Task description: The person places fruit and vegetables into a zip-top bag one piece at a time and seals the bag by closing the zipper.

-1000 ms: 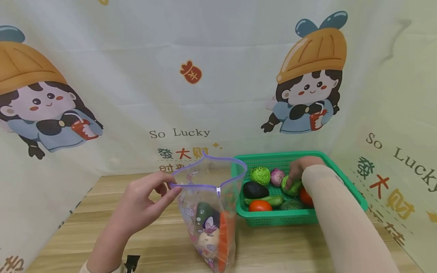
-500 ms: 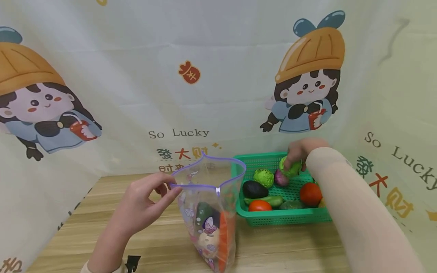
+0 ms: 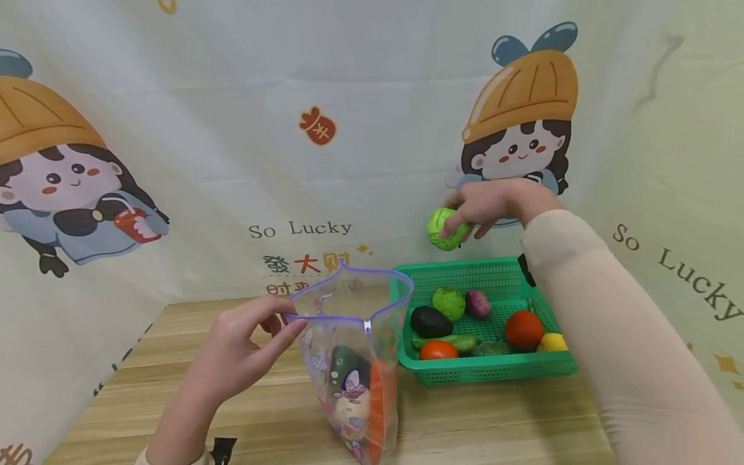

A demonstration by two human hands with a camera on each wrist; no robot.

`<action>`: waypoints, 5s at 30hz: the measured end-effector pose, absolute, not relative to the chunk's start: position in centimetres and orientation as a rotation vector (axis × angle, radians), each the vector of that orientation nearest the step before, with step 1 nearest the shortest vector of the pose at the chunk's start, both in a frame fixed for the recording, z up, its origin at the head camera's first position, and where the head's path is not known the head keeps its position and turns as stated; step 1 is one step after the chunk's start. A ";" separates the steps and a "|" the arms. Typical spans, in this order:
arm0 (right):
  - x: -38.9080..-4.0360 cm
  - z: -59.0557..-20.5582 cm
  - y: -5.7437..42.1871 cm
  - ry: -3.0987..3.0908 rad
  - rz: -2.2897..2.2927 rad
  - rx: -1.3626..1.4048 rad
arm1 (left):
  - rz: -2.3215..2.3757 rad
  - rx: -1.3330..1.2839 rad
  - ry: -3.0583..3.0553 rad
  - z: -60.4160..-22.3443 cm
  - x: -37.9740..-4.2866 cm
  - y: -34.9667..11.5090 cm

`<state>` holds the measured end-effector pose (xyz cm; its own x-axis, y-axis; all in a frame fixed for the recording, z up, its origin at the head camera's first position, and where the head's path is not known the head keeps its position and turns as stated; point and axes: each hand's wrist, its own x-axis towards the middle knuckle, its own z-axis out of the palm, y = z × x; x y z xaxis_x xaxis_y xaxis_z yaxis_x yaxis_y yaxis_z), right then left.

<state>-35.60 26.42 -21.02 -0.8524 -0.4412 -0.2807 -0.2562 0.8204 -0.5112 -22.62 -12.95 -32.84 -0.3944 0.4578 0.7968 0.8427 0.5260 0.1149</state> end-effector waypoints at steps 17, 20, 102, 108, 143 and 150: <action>-20.6 -26.7 19.4 2.848 -1.712 -1.201 | -0.667 -1.078 -2.014 -32.4 -22.3 -13.2; -20.2 -27.6 18.4 2.885 -1.772 -1.197 | -0.672 -1.159 -1.955 -32.2 -22.3 -13.0; -22.8 -29.9 15.3 2.556 -1.715 -0.540 | -0.672 -0.871 -2.327 -32.3 -22.4 -13.4; -22.9 -30.0 15.5 2.550 -1.710 -0.551 | -0.651 -0.848 -2.345 -32.4 -22.4 -13.5; -32.7 -25.5 22.0 2.969 -0.616 -0.614 | -0.663 -0.819 -2.377 -32.8 -22.9 -13.5; -38.3 -29.9 25.3 2.746 -0.315 -0.536 | -0.656 -0.799 -2.399 -33.1 -22.9 -13.7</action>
<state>-38.29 25.32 -29.90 -0.8767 -0.3975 -0.2710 -0.3258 0.9050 -0.2734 -22.88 -13.73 -33.05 -0.6886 0.3968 0.6070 0.6505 0.7079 0.2752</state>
